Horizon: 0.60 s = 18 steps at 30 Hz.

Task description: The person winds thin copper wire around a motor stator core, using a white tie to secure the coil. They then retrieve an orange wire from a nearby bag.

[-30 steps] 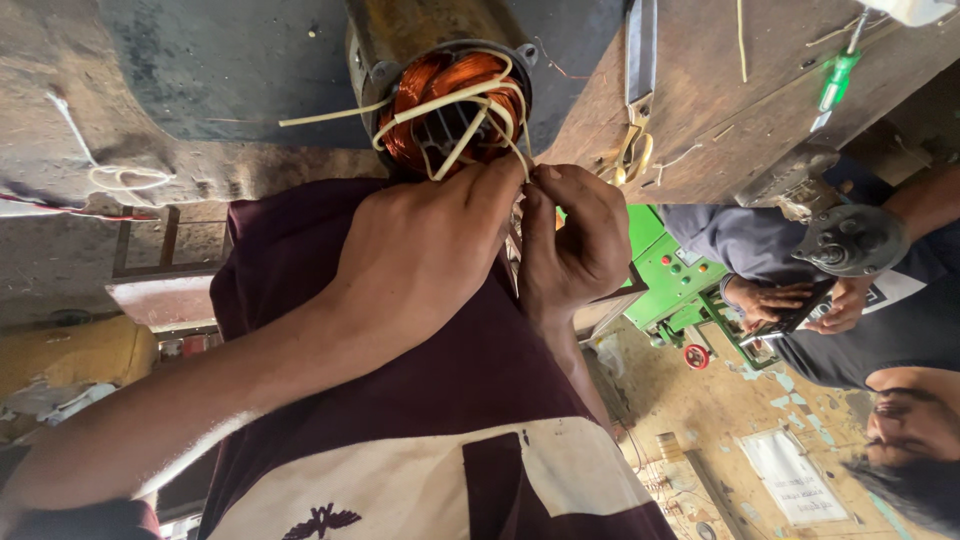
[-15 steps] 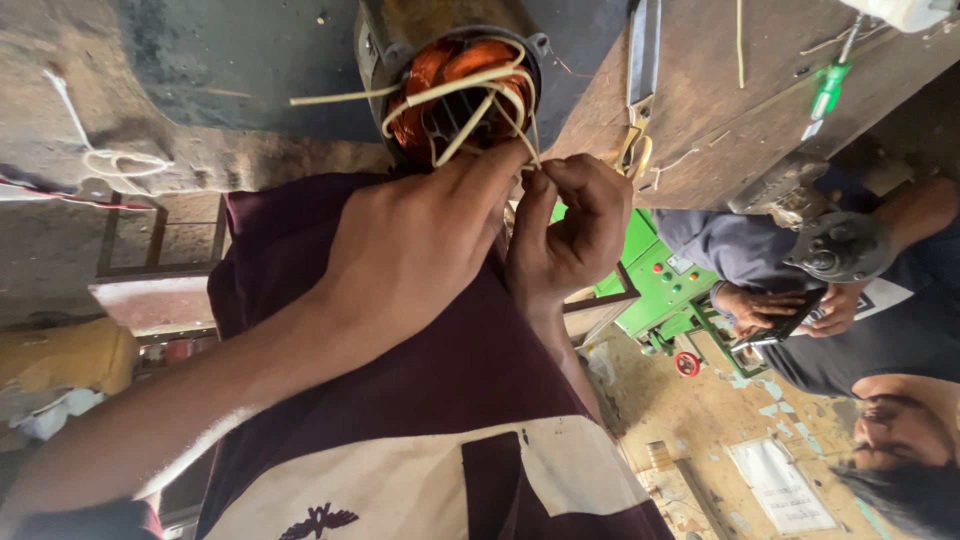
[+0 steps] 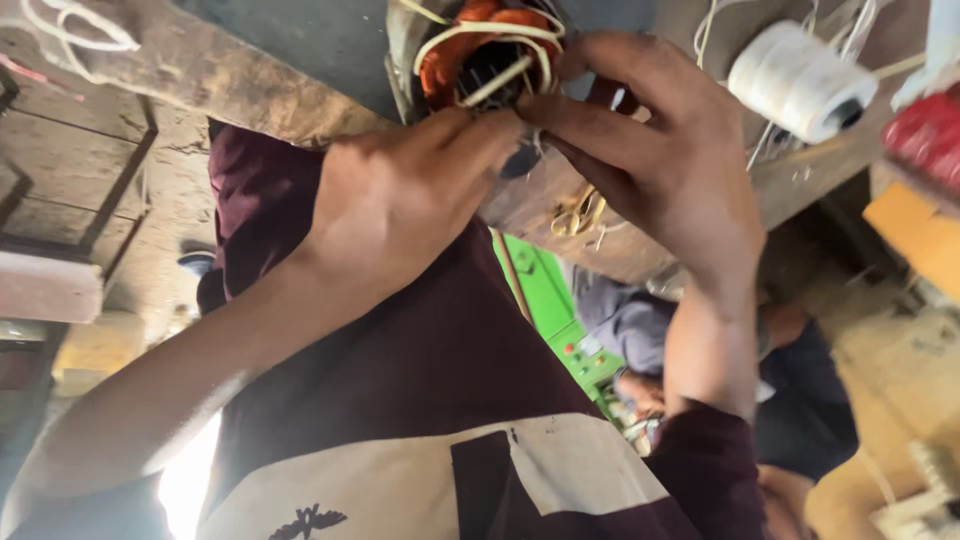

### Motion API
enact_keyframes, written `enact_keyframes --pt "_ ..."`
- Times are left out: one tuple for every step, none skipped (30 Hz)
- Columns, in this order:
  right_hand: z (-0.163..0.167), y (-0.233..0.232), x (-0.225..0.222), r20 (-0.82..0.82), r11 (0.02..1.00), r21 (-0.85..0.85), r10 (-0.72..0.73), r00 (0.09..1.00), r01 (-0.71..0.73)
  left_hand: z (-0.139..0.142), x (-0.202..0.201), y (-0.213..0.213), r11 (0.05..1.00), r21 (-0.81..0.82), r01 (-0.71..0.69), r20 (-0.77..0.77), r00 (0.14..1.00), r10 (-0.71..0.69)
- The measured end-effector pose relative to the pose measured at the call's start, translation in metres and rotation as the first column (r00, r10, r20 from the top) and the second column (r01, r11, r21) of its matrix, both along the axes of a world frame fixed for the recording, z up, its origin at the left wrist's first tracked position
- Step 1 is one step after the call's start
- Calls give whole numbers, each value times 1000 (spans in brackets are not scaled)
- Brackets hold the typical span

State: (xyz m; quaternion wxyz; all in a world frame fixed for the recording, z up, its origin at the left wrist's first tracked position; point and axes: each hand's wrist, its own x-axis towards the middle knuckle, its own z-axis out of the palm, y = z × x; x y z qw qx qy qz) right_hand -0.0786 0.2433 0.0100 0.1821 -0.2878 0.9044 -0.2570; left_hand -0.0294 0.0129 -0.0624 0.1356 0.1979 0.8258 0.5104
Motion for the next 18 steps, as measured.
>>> enact_keyframes --pt "-1 -1 -7 19 999 -19 47 999 -46 -2 3 1 1000 21 -20 2 1000 20" --pt "-2 -1 -14 25 996 -15 91 996 -90 -3 5 2 998 43 -36 11 999 36" --pt "-2 -1 -18 39 992 -8 130 991 -130 -4 8 4 996 55 -65 17 998 65" --pt "-2 1 -22 53 986 2 168 984 -169 -7 9 7 993 70 -94 23 995 93" --pt "-1 2 -26 51 976 28 213 976 -214 -8 11 8 989 83 -124 21 992 122" --pt "-1 4 -29 45 965 54 256 966 -258 -10 13 9 985 86 -152 17 988 151" --pt "0 7 -32 42 951 79 296 954 -298 -11 14 10 980 90 -176 16 984 175" --pt "-2 9 -34 61 945 81 313 948 -317 -12 16 10 976 94 -198 17 980 197" --pt "-3 11 -37 79 939 85 328 941 -335 -12 17 11 979 51 -197 14 980 197" --pt "-5 13 -38 95 936 79 336 937 -344 -12 18 11 981 8 -194 13 981 194" --pt "-8 15 -40 110 933 74 344 933 -353 -12 19 11 982 -34 -188 16 982 189" --pt "-10 16 -41 123 934 61 342 932 -351 -12 20 11 979 -8 -202 24 979 202" --pt "-13 18 -41 137 940 29 332 933 -339 -12 20 11 976 17 -215 32 976 214" --pt "-16 18 -42 152 946 -3 322 934 -325 -12 19 11 973 44 -228 41 973 226" --pt "-18 19 -41 168 953 -53 303 938 -298 -12 19 12 965 55 -257 35 966 255" --pt "-20 19 -40 184 958 -103 284 941 -269 -12 18 13 956 67 -286 28 958 284" --pt "-22 19 -38 179 962 -97 270 946 -256 -12 18 13 946 77 -314 18 949 314" --pt "-24 19 -36 172 966 -93 255 952 -242 -12 17 15 938 120 -325 45 946 321"
